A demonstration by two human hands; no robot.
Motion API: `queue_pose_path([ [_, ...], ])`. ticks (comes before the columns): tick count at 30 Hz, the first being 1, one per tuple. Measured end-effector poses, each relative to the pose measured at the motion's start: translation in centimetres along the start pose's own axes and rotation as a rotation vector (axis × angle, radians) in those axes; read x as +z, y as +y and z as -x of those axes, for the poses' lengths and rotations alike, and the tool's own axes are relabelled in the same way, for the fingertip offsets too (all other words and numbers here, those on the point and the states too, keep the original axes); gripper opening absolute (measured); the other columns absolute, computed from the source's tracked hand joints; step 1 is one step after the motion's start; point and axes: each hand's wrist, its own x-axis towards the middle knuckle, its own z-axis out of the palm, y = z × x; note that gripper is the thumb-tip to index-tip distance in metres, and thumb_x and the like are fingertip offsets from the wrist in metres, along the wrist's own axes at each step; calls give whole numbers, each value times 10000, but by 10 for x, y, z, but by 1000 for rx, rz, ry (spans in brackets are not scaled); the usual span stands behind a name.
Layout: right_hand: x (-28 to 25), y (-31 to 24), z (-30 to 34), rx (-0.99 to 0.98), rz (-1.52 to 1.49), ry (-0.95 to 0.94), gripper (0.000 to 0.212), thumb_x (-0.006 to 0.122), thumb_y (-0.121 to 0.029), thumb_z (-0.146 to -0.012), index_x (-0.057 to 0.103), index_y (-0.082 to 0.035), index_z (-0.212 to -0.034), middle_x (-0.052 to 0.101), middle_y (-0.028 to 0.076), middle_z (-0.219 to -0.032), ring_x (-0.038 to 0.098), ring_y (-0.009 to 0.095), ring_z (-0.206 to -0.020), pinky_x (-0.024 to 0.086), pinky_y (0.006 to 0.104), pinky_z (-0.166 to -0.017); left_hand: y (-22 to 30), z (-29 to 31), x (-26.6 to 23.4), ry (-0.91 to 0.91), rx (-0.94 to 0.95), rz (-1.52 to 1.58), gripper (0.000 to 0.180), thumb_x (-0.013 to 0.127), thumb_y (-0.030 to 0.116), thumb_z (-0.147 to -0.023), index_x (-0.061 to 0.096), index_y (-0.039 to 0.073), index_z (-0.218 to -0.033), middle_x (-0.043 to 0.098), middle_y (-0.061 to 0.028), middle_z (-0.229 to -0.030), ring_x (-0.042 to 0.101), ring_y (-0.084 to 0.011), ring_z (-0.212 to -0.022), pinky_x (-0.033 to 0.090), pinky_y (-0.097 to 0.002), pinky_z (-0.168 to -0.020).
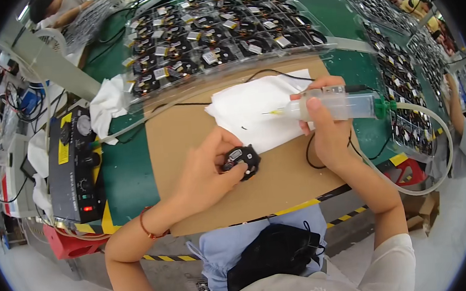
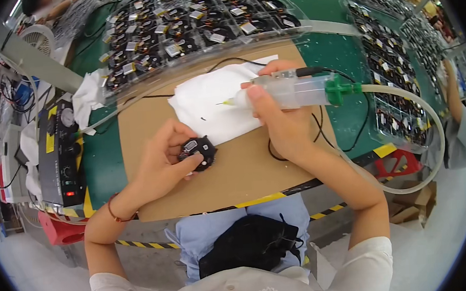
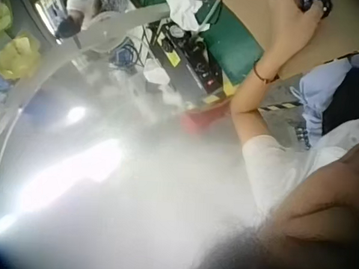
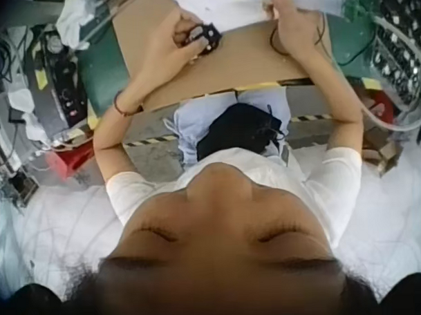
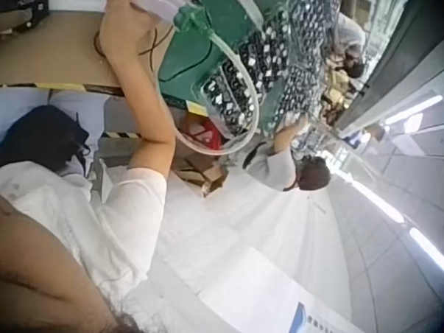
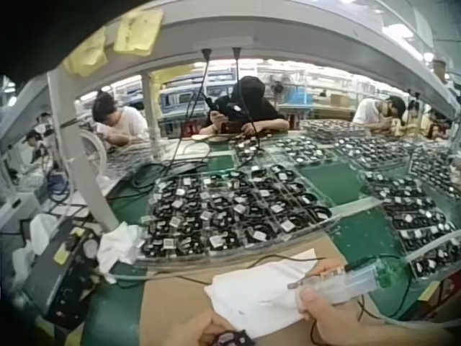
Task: The person picks up a watch component from a tray, applies a substance to its internal parts using a syringe dispenser, and places it back into the tray before repeating the process.
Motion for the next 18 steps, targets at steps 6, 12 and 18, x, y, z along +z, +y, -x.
queue_pose_path([
  [6,1,-4,-1,-61,-46,18,294,633,-128,-808,432,-72,-1015,625,114,-844,470,52,-541,367,186,-440,8,5,1,-19,-29,123,334,580,-51,-755,389,2,-1024,600,-101,-921,601,-122,-774,493,-226,-610],
  [12,-5,0,10,-68,6,35,272,627,-89,-807,431,-71,-995,557,42,-740,461,55,-552,373,193,-466,3,3,9,65,239,8,528,688,-29,-700,349,51,-1098,529,-100,-1083,533,-146,-993,453,-272,-822],
  [18,-11,6,8,-72,156,-43,269,574,-83,-827,391,-93,-1024,602,100,-870,525,85,-633,426,210,-519,46,-23,-16,111,275,47,569,697,-68,-656,362,55,-1099,513,-91,-1050,542,-160,-965,469,-283,-823],
])
